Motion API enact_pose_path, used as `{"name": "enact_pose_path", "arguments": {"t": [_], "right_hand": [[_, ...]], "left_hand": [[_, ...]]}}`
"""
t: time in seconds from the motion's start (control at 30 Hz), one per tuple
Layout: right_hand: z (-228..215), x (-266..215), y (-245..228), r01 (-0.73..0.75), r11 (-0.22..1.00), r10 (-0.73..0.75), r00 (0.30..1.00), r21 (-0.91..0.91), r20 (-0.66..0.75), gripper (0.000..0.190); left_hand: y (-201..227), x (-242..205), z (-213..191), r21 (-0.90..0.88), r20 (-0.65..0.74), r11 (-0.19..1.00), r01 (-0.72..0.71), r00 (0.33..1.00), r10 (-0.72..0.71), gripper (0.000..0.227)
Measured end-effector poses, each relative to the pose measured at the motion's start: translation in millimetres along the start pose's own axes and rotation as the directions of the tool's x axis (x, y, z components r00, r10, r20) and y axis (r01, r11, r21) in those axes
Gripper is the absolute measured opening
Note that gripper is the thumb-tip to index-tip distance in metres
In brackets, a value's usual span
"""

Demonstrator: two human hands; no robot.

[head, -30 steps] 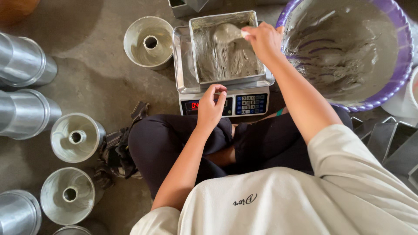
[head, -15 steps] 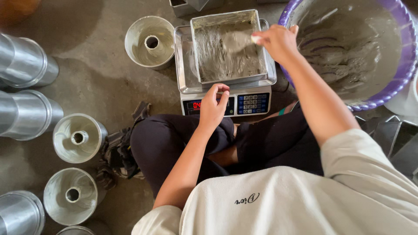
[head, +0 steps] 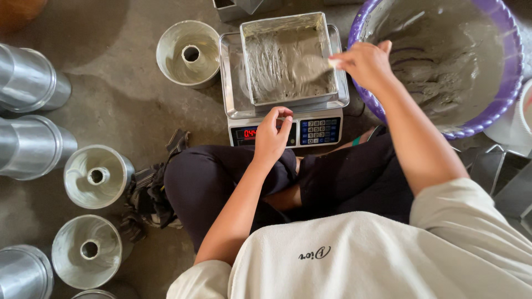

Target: The person scoops a grey paste from a purple basin into a metal tray on a digital scale, spreads it evenly, and repeats the process to fill multiple trays. The person uses a white plastic spoon and a pink spatula to transfer and smooth the material.

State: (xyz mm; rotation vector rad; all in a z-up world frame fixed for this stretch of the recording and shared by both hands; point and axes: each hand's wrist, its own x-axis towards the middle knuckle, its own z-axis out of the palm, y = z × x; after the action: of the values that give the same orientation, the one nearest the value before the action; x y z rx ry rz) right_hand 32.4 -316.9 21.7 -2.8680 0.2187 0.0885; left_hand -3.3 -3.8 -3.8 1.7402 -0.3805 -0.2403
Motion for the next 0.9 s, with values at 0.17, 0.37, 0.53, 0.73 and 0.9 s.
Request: {"name": "enact_pose_path", "arguments": {"t": [0.17,0.37,0.53,0.73,0.9], "right_hand": [[26.9,42.3,-14.8,-0.026,1.0,0.023,0.924,-0.003,-0.381,0.02],[2.4,-3.2,-9.8,-0.163,0.982,0.16,0.986,0.098,0.041,0.02],[-13.0,-35.8,-7.1,0.022,0.997,-0.027,0.997,-0.073,-0.072,0.02],[31.3,23.3,-24.8,-0.072,0.997,0.063,0.906,-0.007,-0.419,0.02],[57.3,46.2,-30.7,-0.183,0.982,0.185,0.881,0.047,-0.435,0.016]], "left_hand": [[4.0,-2.1,-0.5,-0.02,-0.005,1.0,-0.003,1.0,0.003,0.015],[8.8,-7.3,-3.3,-0.008,-0.001,0.999,0.041,0.999,-0.041,0.015],[8.2,-6.6,1.8,-0.029,0.031,0.999,0.025,0.999,-0.024,0.014],[7.8,-7.2,-0.9,-0.061,0.002,0.998,-0.018,1.0,0.018,0.014],[4.4,-13.0,-5.7,-0.064,0.002,0.997,0.03,1.0,-0.03,0.014]]}}
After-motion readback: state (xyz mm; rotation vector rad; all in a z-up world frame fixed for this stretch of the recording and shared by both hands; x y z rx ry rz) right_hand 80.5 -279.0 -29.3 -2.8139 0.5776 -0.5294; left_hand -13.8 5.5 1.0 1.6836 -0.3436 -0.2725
